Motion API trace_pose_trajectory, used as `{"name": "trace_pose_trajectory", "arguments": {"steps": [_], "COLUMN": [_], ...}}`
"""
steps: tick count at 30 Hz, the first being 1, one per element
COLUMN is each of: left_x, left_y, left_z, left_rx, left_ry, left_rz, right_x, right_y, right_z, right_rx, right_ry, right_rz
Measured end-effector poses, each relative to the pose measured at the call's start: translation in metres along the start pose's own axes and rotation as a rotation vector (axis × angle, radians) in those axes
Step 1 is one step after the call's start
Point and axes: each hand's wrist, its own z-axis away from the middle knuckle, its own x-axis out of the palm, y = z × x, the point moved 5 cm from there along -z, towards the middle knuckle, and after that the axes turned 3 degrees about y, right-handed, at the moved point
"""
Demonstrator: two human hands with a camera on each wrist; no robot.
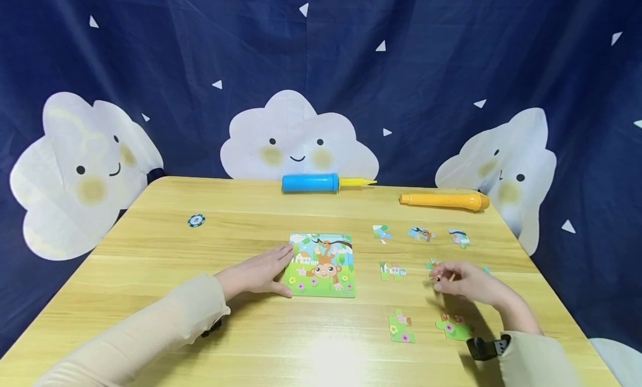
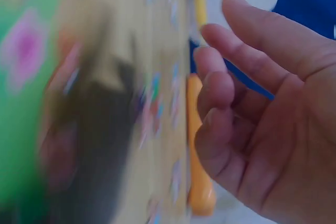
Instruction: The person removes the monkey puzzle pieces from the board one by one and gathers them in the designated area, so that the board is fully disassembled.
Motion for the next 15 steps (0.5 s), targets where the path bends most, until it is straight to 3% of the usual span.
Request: {"name": "trace_pose_trajectory", "arguments": {"steps": [7, 15], "left_x": [-0.001, 0.0], "left_y": [0.001, 0.001], "left_z": [0.0, 0.0], "left_rx": [0.002, 0.018], "left_ry": [0.001, 0.022], "left_rz": [0.001, 0.011], "right_x": [0.014, 0.057], "right_y": [-0.042, -0.067], "right_z": [-0.046, -0.094], "right_rx": [-0.028, -0.13], "right_ry": [0.054, -0.01], "right_rz": [0.141, 0.164]}}
